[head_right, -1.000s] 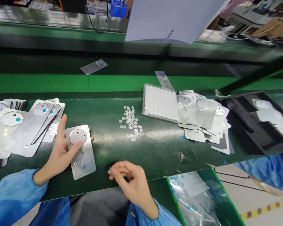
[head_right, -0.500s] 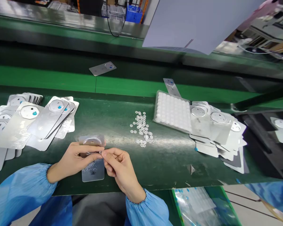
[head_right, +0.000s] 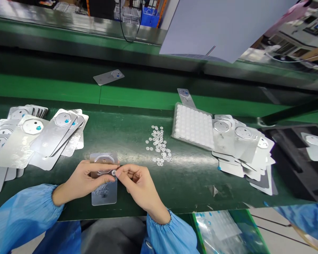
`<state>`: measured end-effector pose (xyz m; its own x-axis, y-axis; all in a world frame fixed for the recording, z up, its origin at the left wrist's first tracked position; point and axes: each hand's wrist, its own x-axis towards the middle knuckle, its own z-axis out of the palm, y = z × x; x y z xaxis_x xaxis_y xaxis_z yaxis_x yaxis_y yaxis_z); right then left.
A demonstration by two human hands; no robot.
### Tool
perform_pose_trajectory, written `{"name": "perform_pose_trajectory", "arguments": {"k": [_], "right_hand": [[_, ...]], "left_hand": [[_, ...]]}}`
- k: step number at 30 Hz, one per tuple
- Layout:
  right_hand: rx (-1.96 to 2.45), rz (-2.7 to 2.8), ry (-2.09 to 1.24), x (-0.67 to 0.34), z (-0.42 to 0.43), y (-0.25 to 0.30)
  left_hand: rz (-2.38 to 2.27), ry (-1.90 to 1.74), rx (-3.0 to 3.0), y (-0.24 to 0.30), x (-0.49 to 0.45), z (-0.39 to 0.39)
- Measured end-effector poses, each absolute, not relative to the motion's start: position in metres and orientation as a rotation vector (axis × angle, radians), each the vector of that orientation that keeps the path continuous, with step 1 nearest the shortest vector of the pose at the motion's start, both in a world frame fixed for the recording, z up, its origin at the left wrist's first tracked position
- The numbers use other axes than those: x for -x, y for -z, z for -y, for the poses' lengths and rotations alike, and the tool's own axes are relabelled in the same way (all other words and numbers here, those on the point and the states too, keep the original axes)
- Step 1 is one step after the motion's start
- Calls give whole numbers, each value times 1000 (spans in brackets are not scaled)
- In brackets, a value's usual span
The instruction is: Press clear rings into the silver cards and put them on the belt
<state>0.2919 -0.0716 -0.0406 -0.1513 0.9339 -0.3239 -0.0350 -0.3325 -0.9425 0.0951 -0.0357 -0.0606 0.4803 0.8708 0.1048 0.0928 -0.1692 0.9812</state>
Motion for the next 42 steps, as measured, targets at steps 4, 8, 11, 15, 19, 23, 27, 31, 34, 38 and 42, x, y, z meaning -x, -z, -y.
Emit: {"name": "perform_pose_trajectory", "arguments": {"k": [4,8,11,15,19,23,27,31,34,38,42], "right_hand": [[1399,1088,-1288,-280,77,45],[1479,1095,-1069,-269,81,48],[1500,1127,-1039,-265,81,50],[1525,1174,-992,-263,82,53],[1551,1213,-949,-260,83,54],[1552,1217,-946,-259,82,47],[1563,1220,-1062,-266,76,32],[1530,1186,-1221,-277,62,26],[1373,1156,-1531,-289,52,36],[1190,1017,-1784,-305,55,58],[1259,960,-1581,-312,69,71]], "left_hand": [[-863,-878,-1559,61,-96,37],[-868,-874,-1404,62,-96,41],[-862,-868,-1307,63,-97,44],[-870,-867,-1308,63,-97,45],[-875,-903,-1323,62,-98,45],[-823,-891,-1311,61,-97,46],[-752,-854,-1288,57,-93,46],[-812,-836,-1275,52,-92,40],[-886,-778,-1231,53,-92,35],[-916,-724,-1028,56,-91,33],[-997,-796,-888,48,-108,8]]}}
